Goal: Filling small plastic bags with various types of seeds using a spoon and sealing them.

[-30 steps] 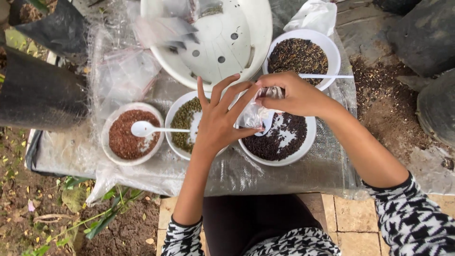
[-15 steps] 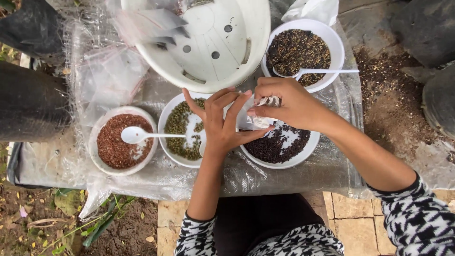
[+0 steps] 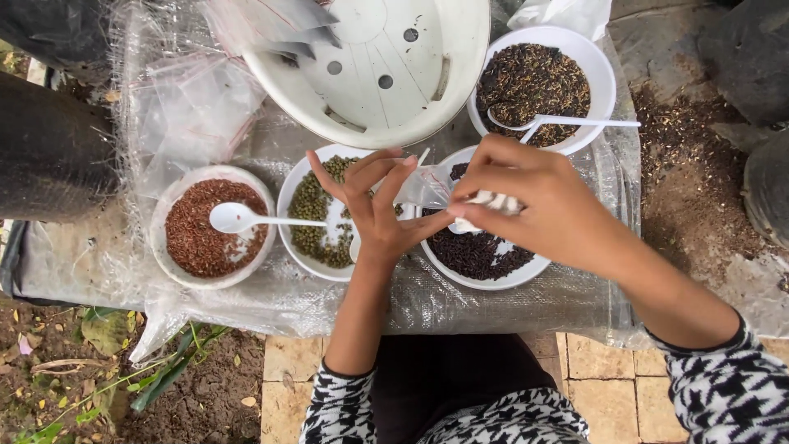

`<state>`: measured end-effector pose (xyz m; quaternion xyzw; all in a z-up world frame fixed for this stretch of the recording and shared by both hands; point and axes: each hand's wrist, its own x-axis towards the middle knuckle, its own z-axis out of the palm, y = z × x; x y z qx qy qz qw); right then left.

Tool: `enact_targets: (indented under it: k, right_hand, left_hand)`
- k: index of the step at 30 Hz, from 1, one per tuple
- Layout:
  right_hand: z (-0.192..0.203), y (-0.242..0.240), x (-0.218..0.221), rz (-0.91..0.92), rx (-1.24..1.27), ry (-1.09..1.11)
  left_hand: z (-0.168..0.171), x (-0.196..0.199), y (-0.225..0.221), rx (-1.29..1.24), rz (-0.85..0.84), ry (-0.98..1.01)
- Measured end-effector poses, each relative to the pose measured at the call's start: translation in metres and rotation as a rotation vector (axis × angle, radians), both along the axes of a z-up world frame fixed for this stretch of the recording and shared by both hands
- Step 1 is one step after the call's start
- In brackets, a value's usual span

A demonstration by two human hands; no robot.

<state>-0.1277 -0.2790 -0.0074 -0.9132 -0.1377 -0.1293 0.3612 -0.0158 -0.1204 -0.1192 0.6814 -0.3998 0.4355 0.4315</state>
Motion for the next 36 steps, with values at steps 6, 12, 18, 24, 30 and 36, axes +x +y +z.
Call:
enact_targets:
  k: [6,12,18,24,30,36]
  right_hand:
    - [-0.018,0.009,0.006,-0.217,-0.191,-0.029]
    - [-0.024,0.015,0.009,-0.192,0.011,0.041]
    - [-0.008,0.018,0.001,-0.065,0.149,0.075]
    - [0.001,-0.005,0.0,0.189,-0.072,0.01]
    - [-0.003,-0.002,0.002,0.092,-0.297,-0.072]
    - [0.007,-0.008,0.003,0.142,-0.067,-0.236]
  left_hand:
    - [-0.001,0.0,-0.002,0.031,0.064,-0.048]
    - [-0.008,0.001,-0.001,0.055,0.063,-0.066]
    - [-0.007,-0.001,0.0,0.024,0.117,0.056]
    - [0.003,-0.004,0.006,0.077,-0.188,0.215]
    - [0.015,-0.005,0.006,0.075,-0.377,0.16]
    - [0.024,-0.001,0.016,0.019,-0.607,0.556]
